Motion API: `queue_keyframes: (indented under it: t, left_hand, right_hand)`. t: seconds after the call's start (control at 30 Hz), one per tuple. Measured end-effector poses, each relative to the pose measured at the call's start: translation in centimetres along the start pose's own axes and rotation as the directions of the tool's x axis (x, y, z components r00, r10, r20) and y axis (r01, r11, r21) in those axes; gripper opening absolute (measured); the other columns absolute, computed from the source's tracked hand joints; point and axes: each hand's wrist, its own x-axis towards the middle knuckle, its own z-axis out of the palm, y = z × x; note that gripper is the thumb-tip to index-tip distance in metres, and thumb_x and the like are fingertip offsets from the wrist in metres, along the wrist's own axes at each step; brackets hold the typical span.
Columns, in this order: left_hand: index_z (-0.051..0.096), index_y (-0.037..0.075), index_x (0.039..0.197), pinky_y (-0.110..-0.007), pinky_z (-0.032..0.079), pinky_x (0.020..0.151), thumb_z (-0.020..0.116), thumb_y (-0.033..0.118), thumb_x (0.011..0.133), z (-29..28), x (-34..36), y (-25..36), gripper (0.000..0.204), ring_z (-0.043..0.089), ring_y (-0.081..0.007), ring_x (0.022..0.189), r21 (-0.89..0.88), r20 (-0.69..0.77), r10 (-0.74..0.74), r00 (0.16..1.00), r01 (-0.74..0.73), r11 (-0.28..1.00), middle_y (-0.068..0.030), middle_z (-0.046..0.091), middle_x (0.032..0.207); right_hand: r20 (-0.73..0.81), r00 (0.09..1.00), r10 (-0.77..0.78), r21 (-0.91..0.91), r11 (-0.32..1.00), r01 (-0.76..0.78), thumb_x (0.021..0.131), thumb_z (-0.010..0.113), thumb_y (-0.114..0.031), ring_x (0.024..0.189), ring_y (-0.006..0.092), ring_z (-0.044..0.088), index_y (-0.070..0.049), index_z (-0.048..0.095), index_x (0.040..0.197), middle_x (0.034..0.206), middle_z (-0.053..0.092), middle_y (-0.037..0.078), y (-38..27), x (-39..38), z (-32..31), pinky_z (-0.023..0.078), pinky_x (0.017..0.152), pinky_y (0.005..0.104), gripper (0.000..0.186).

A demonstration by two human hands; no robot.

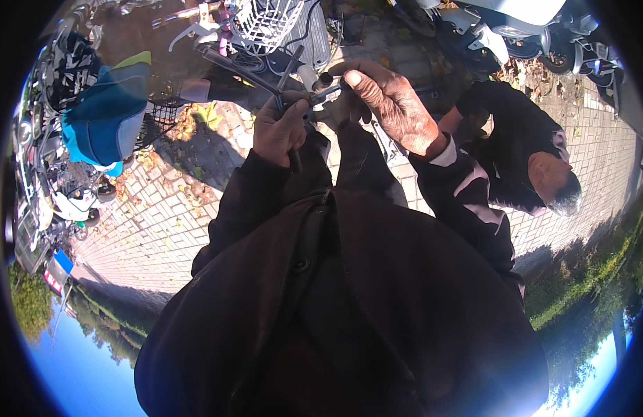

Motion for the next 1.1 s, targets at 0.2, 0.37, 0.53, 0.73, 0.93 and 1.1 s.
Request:
queue_keyframes:
  t: [0.2, 0.37, 0.53, 0.73, 0.93, 1.1]
  left_hand:
    - [0.068, 0.000, 0.104, -0.021, 0.033, 0.040, 0.073, 0.015, 0.095, 0.7, 2.3, -1.0, 0.018, 0.045, -0.0027, 0.045, 0.015, -0.019, 0.076, 0.997, -0.076, 0.997, -0.0043, 0.071, 0.080]
    - [0.069, 0.001, 0.103, -0.021, 0.033, 0.041, 0.073, 0.014, 0.095, -0.9, 3.7, -2.4, 0.017, 0.047, -0.0021, 0.047, 0.114, -0.139, 0.162, 0.977, -0.147, 0.983, -0.0076, 0.076, 0.092]
    - [0.068, 0.002, 0.107, -0.023, 0.030, 0.036, 0.073, 0.013, 0.094, -4.3, 3.5, -4.2, 0.017, 0.044, -0.0038, 0.042, 0.102, -0.262, 0.094, 0.961, -0.069, 0.992, -0.0079, 0.076, 0.088]
    - [0.067, 0.002, 0.108, -0.023, 0.032, 0.036, 0.073, 0.014, 0.094, -6.3, 2.0, -5.7, 0.020, 0.045, -0.0047, 0.040, 0.160, -0.262, 0.110, 0.959, -0.069, 0.985, -0.0109, 0.076, 0.089]
    - [0.067, 0.002, 0.108, -0.022, 0.032, 0.037, 0.072, 0.015, 0.095, -6.8, 1.1, -6.3, 0.019, 0.046, -0.0048, 0.041, 0.114, -0.229, 0.090, 0.969, -0.065, 0.991, -0.0108, 0.077, 0.093]
    - [0.066, 0.002, 0.108, -0.022, 0.033, 0.038, 0.071, 0.014, 0.096, -7.5, 0.7, -6.6, 0.018, 0.046, -0.0041, 0.042, 0.088, -0.229, 0.082, 0.970, -0.064, 0.994, -0.0108, 0.077, 0.096]
  right_hand:
    - [-0.071, 0.990, -0.123, -0.257, 0.961, 0.101, 0.106, 0.054, -0.042, 0.065, 0.0072, 0.053, -0.003, 0.066, 0.109, 0.072, 0.059, 0.000, 0.6, 2.5, -1.3, 0.042, 0.060, 0.0245, 0.041]
    - [-0.091, 0.991, -0.101, -0.220, 0.972, 0.079, 0.105, 0.056, -0.040, 0.064, 0.0071, 0.051, -0.003, 0.065, 0.109, 0.073, 0.059, 0.000, 2.3, 4.2, -2.2, 0.042, 0.060, 0.0241, 0.038]
    - [-0.120, 0.984, -0.129, -0.376, 0.924, 0.075, 0.105, 0.057, -0.034, 0.064, 0.0059, 0.049, -0.003, 0.065, 0.109, 0.073, 0.059, -0.001, 3.9, 5.2, -2.3, 0.041, 0.059, 0.0238, 0.032]
    - [-0.109, 0.979, -0.174, -0.524, 0.846, 0.092, 0.105, 0.057, -0.027, 0.062, 0.0080, 0.052, -0.004, 0.066, 0.110, 0.072, 0.059, 0.001, 5.3, 5.9, -1.5, 0.043, 0.059, 0.0256, 0.025]
    - [-0.056, 0.969, -0.241, -0.594, 0.788, 0.162, 0.103, 0.057, -0.024, 0.060, 0.0130, 0.055, -0.003, 0.066, 0.110, 0.072, 0.062, 0.005, 6.4, 6.8, -0.1, 0.045, 0.060, 0.0291, 0.024]
    - [0.027, 0.965, -0.259, -0.642, 0.736, 0.215, 0.103, 0.057, -0.025, 0.064, 0.0120, 0.055, -0.003, 0.067, 0.111, 0.074, 0.061, 0.004, 6.5, 6.6, 0.3, 0.045, 0.061, 0.0288, 0.026]
